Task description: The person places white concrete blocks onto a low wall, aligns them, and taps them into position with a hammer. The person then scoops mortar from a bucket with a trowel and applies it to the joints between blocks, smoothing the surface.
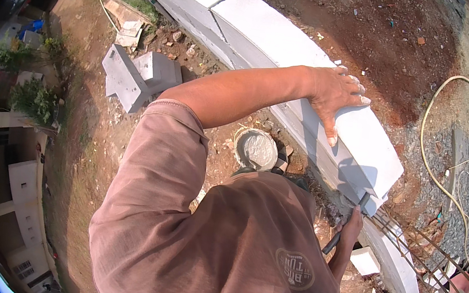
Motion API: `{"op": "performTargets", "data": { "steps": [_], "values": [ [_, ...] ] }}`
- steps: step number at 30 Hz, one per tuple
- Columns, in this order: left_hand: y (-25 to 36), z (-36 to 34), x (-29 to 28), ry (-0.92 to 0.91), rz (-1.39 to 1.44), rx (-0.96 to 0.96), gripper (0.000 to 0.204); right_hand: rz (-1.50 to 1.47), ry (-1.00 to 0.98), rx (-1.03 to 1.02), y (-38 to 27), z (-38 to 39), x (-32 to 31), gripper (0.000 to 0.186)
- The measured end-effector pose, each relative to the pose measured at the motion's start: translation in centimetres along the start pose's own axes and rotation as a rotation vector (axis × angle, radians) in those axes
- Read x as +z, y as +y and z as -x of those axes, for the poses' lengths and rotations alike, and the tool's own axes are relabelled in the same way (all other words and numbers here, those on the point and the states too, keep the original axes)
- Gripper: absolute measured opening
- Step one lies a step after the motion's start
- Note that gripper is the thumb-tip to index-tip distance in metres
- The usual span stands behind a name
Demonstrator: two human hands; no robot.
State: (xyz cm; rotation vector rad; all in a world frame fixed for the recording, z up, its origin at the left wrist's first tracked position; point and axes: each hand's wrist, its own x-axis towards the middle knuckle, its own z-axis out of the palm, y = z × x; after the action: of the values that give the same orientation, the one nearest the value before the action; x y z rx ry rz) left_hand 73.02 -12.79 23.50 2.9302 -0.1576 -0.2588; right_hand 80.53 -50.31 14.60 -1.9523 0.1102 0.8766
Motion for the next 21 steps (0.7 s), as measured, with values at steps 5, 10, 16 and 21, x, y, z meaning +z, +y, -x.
{"op": "performTargets", "data": {
  "steps": [5, 10, 16, 21],
  "values": [
    [0.7, -0.4, -1.2, -0.214, -0.223, -0.081, 0.126, 0.022, 0.011, 0.009, -0.4, -0.3, -0.4, 0.035],
    [0.7, -0.7, -2.9, -0.278, -0.135, -0.056, 0.116, -0.035, 0.082, -0.077, 0.4, -2.4, -2.9, 0.032],
    [0.2, -1.4, -2.5, -0.304, -0.121, -0.018, 0.118, 0.054, 0.009, -0.071, 1.5, -2.5, -1.5, 0.026],
    [0.4, -1.1, -2.7, -0.3, -0.113, -0.036, 0.118, -0.137, 0.109, -0.094, 1.0, -2.3, -0.8, 0.024]
  ]
}}
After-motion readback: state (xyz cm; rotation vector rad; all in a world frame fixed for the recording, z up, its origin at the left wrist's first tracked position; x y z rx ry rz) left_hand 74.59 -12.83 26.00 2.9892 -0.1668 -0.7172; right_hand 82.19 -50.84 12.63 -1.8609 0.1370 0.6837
